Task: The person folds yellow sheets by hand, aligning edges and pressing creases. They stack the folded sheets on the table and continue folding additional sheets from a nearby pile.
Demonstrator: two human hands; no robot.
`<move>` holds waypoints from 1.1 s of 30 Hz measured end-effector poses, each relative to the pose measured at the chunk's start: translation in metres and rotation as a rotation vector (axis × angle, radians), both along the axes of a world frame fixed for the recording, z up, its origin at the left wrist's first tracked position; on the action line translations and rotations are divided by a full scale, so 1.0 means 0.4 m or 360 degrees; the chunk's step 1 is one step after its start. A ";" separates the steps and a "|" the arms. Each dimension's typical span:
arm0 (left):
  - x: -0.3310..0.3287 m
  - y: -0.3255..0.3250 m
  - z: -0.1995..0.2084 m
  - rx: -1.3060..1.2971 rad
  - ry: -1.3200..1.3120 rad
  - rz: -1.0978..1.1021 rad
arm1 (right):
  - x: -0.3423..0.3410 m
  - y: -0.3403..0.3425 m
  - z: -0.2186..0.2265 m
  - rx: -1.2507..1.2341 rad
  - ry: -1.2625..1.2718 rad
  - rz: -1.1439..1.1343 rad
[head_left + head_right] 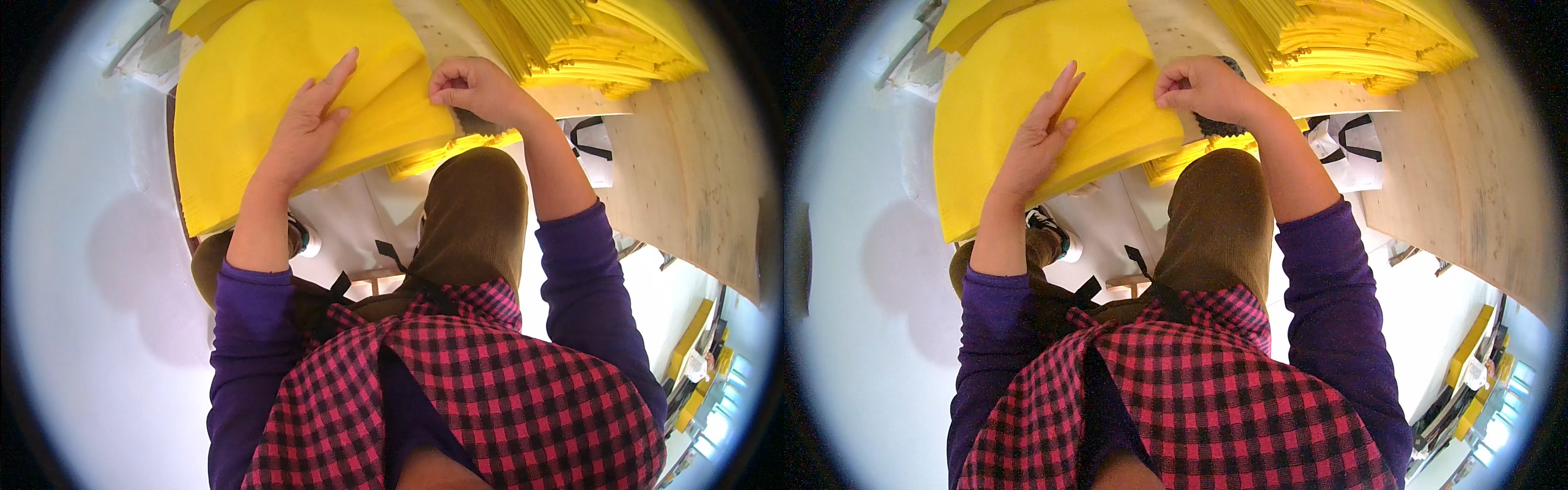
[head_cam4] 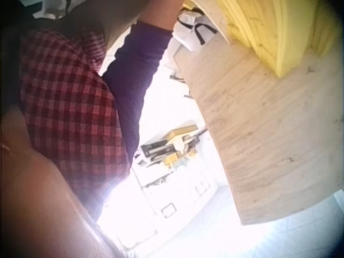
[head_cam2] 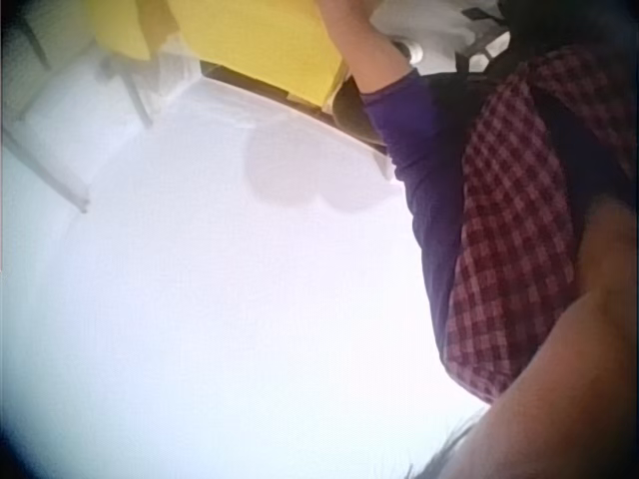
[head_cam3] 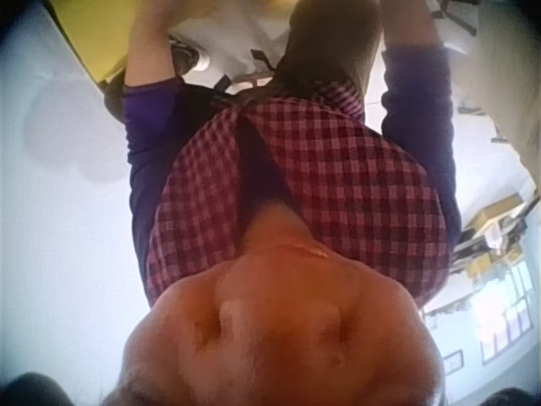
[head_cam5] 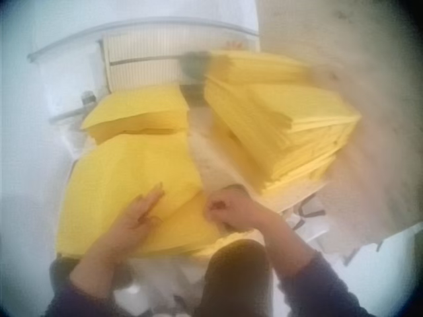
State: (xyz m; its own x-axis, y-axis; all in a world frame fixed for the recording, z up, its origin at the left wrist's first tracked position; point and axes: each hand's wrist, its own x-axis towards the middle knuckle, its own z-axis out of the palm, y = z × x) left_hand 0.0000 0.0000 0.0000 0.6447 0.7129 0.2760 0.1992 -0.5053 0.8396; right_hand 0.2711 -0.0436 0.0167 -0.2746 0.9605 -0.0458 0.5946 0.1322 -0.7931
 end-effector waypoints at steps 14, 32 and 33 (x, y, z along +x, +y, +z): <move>-0.012 0.008 -0.011 0.0120 0.0002 -0.0092 | -0.031 0.068 0.060 0.0262 -0.0124 -0.0036; 0.002 -0.002 -0.008 0.0095 0.0055 0.0065 | 0.014 0.000 -0.021 -0.0124 0.0089 0.0022; -0.001 -0.003 -0.004 0.0059 0.0112 0.0073 | 0.011 0.002 -0.018 -0.0130 0.0072 -0.0004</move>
